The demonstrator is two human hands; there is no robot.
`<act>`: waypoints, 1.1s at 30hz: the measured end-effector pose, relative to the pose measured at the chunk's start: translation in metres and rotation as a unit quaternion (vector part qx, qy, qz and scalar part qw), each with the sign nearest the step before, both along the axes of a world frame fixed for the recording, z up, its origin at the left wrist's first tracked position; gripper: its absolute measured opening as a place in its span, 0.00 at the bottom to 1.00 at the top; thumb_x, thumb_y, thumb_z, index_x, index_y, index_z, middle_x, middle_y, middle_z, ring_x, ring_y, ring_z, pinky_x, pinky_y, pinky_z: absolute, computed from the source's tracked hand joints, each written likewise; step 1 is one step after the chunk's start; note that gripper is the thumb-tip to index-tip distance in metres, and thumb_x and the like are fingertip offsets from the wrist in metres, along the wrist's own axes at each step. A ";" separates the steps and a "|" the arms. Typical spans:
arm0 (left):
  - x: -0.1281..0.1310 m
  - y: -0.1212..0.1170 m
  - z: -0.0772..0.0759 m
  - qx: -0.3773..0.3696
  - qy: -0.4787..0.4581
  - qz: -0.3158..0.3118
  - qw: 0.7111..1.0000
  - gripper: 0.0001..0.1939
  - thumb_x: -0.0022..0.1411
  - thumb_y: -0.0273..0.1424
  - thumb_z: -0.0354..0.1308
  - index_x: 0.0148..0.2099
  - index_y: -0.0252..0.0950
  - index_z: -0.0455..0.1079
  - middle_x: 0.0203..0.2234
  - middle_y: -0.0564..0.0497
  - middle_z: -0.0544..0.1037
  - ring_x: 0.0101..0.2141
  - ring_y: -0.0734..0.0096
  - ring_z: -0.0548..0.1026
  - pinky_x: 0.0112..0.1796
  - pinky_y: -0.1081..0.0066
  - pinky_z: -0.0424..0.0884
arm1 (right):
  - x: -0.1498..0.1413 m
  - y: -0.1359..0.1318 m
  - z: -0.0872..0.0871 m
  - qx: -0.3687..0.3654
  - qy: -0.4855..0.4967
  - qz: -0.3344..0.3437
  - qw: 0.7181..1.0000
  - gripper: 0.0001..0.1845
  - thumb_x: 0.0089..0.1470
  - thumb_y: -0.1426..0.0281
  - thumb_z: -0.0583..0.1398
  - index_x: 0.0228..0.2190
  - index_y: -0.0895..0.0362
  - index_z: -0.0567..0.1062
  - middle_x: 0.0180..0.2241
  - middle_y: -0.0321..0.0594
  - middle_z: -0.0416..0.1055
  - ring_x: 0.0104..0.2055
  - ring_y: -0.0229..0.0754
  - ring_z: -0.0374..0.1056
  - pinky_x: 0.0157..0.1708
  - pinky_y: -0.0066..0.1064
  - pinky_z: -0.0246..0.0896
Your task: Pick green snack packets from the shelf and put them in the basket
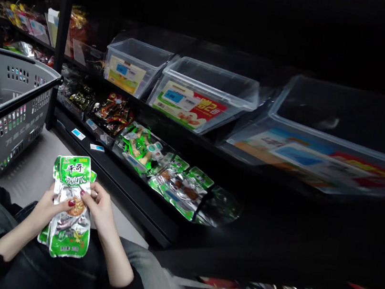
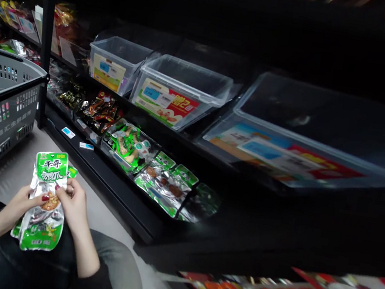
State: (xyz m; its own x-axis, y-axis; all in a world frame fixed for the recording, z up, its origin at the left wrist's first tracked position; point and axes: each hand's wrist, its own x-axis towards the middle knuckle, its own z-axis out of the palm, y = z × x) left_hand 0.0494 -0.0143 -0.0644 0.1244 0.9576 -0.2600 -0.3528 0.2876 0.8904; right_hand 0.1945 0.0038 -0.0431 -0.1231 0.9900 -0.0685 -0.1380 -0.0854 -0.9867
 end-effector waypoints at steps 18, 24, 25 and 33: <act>0.000 0.031 -0.025 0.013 0.087 0.143 0.986 0.25 0.42 0.48 0.62 0.35 0.32 0.73 0.29 0.45 0.81 0.36 0.49 0.77 0.39 0.60 0.71 | -0.009 0.023 0.067 0.084 -0.320 -0.145 0.932 0.04 0.47 0.70 0.54 0.27 0.57 0.69 0.23 0.39 0.70 0.26 0.44 0.67 0.25 0.31 0.60; 0.004 0.103 0.017 0.059 0.145 0.173 0.972 0.20 0.41 0.41 0.63 0.35 0.32 0.72 0.32 0.43 0.79 0.36 0.53 0.76 0.41 0.60 0.69 | -0.046 0.057 0.055 0.208 -0.600 -0.182 0.751 0.18 0.51 0.77 0.52 0.44 0.60 0.72 0.36 0.54 0.74 0.33 0.51 0.71 0.31 0.37 0.63; 0.007 0.114 0.026 0.058 0.134 0.176 0.973 0.19 0.39 0.40 0.63 0.34 0.33 0.72 0.31 0.44 0.79 0.35 0.54 0.76 0.41 0.60 0.70 | -0.053 0.060 0.046 0.224 -0.607 -0.194 0.738 0.19 0.51 0.75 0.53 0.45 0.61 0.72 0.38 0.56 0.73 0.35 0.52 0.71 0.33 0.39 0.63; 0.017 0.151 0.032 -0.016 0.130 0.128 0.983 0.05 0.32 0.32 0.60 0.18 0.37 0.71 0.15 0.50 0.76 0.24 0.57 0.73 0.32 0.61 0.71 | -0.021 0.097 -0.011 0.230 -0.483 -0.143 0.833 0.30 0.43 0.78 0.58 0.50 0.48 0.68 0.36 0.45 0.70 0.38 0.52 0.66 0.38 0.44 0.61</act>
State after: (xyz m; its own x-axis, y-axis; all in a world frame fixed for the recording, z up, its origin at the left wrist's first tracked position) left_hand 0.0661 0.1363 -0.0321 -0.1937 0.9395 -0.2824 -0.1793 0.2492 0.9517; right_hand 0.1739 0.1006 -0.0538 0.0137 0.9181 0.3962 0.7893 0.2334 -0.5679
